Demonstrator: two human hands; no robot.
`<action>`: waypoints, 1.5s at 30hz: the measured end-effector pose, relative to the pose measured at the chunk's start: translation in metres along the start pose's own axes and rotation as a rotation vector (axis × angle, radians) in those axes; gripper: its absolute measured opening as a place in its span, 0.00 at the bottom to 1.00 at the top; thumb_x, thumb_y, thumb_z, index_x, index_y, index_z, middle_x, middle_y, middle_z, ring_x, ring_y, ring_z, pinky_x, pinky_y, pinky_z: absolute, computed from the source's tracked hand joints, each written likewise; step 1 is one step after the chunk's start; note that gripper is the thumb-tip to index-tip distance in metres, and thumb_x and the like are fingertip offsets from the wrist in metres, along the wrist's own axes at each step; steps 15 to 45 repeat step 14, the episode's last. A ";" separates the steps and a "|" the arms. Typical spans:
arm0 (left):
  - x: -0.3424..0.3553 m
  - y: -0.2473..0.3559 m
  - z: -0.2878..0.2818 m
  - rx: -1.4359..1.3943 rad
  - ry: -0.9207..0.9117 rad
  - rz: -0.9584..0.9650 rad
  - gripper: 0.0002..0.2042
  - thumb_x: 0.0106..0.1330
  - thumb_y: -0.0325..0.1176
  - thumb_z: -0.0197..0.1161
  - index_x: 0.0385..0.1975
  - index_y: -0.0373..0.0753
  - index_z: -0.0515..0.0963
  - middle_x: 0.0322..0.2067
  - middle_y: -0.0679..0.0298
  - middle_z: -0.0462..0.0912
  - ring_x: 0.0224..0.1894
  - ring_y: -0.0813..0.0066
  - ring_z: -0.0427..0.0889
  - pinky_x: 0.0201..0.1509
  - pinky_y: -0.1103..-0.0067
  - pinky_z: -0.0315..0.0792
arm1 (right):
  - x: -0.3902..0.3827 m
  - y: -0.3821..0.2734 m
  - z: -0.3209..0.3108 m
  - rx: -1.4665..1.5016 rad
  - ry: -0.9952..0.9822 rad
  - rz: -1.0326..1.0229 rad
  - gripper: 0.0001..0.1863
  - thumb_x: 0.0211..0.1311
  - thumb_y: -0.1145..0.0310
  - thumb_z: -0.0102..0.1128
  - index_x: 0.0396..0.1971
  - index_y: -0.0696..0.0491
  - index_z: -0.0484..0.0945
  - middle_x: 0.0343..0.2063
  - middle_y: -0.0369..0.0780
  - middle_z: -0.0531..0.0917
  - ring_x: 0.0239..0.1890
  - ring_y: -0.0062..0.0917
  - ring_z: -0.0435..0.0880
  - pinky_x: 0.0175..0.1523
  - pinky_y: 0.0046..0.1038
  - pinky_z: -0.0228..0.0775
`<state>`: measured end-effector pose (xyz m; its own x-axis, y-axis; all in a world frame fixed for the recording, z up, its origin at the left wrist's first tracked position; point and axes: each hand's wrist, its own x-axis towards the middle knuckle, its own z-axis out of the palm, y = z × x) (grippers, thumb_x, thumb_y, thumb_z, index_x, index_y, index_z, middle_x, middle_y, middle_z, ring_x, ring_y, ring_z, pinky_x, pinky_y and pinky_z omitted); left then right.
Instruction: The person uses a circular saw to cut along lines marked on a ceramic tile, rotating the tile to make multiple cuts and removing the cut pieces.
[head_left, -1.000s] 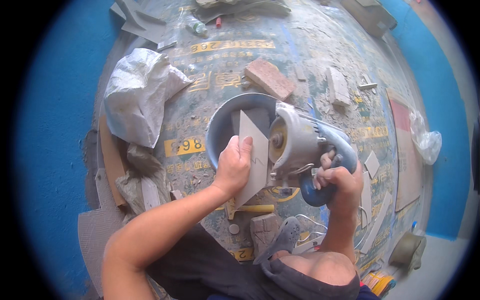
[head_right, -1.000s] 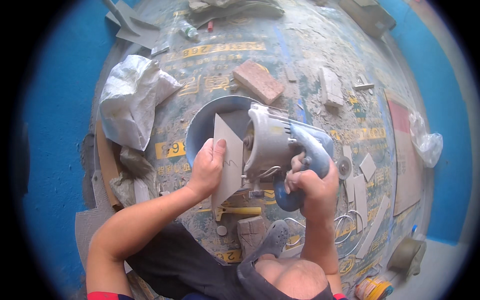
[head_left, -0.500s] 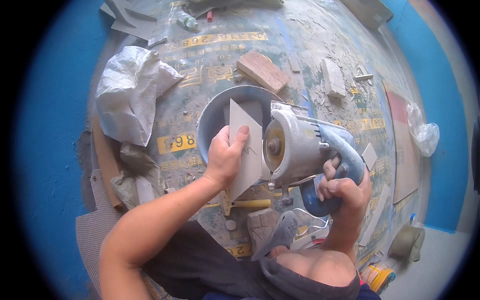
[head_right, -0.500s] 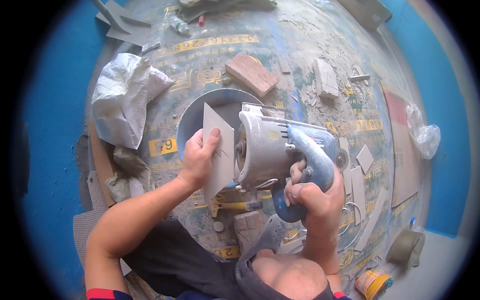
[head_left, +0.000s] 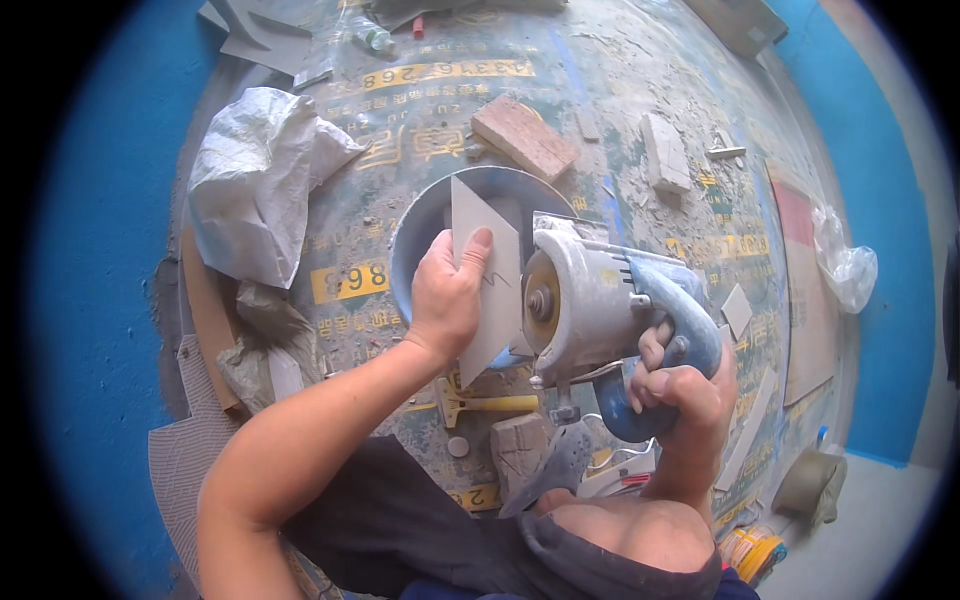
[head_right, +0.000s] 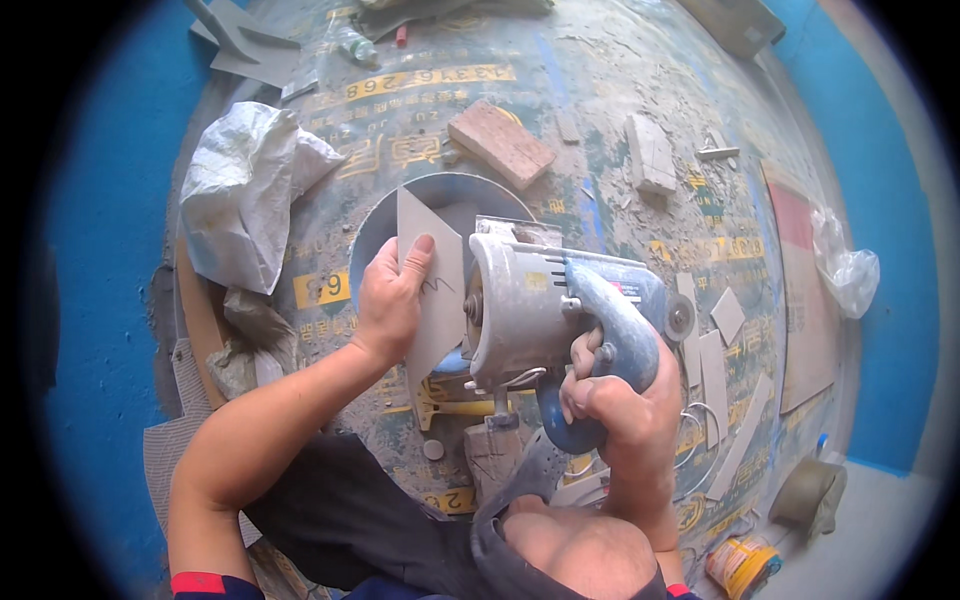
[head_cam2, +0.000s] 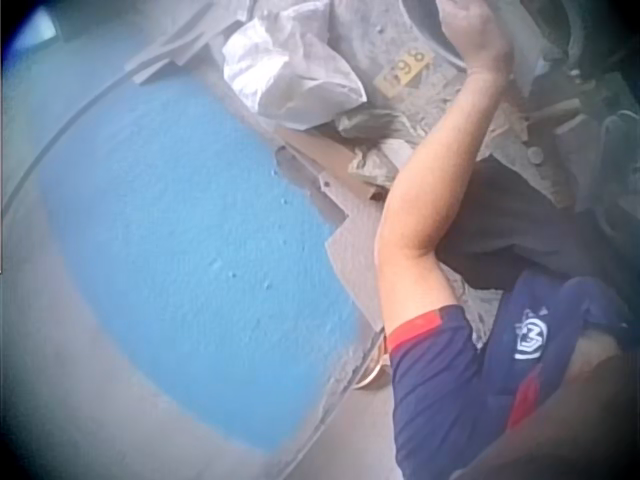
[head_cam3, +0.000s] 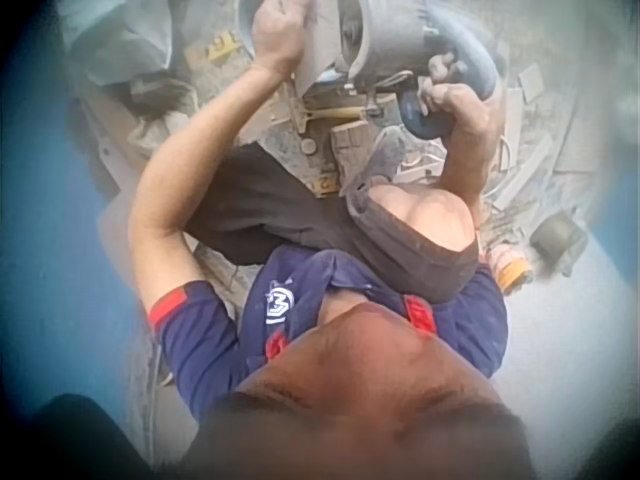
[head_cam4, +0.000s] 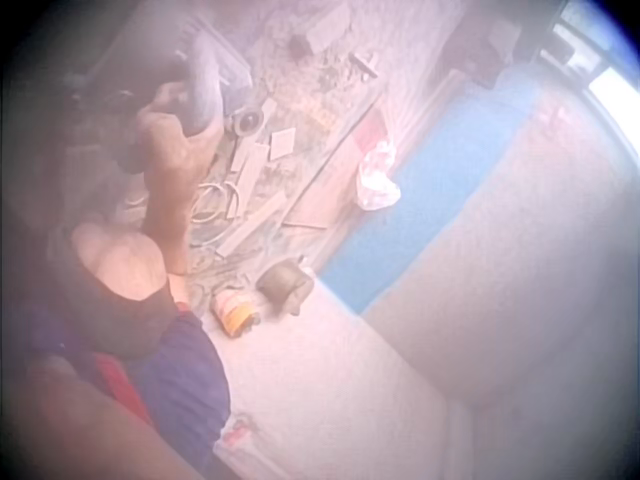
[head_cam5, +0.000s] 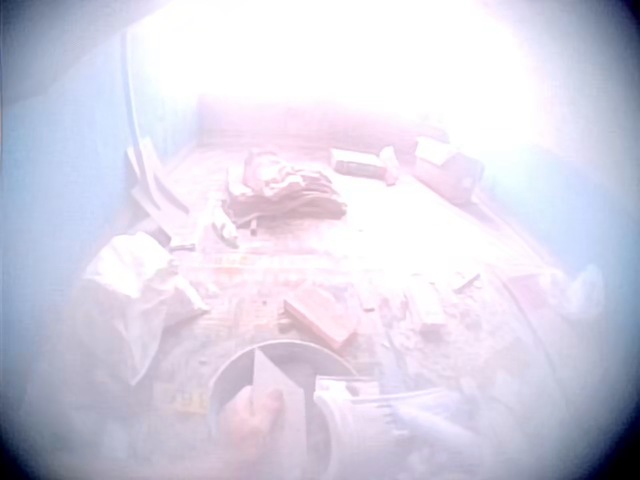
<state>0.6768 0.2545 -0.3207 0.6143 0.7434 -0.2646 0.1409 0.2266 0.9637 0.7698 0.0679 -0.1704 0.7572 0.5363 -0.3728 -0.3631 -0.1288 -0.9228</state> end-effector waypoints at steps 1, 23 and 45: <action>0.000 0.000 0.000 0.024 -0.004 0.020 0.19 0.76 0.48 0.55 0.42 0.34 0.75 0.31 0.64 0.82 0.30 0.83 0.79 0.34 0.82 0.74 | 0.000 0.000 -0.001 0.003 -0.002 0.005 0.36 0.38 0.70 0.58 0.54 0.68 0.70 0.27 0.38 0.73 0.22 0.18 0.74 0.27 0.22 0.68; -0.004 0.000 0.003 0.089 0.030 -0.023 0.20 0.75 0.49 0.56 0.42 0.33 0.76 0.33 0.63 0.83 0.33 0.80 0.79 0.38 0.79 0.75 | -0.002 -0.002 -0.011 -0.006 -0.078 0.034 0.38 0.39 0.71 0.59 0.58 0.68 0.70 0.28 0.38 0.73 0.22 0.19 0.74 0.28 0.22 0.70; -0.004 0.000 0.003 0.089 0.030 -0.023 0.20 0.75 0.49 0.56 0.42 0.33 0.76 0.33 0.63 0.83 0.33 0.80 0.79 0.38 0.79 0.75 | -0.002 -0.002 -0.011 -0.006 -0.078 0.034 0.38 0.39 0.71 0.59 0.58 0.68 0.70 0.28 0.38 0.73 0.22 0.19 0.74 0.28 0.22 0.70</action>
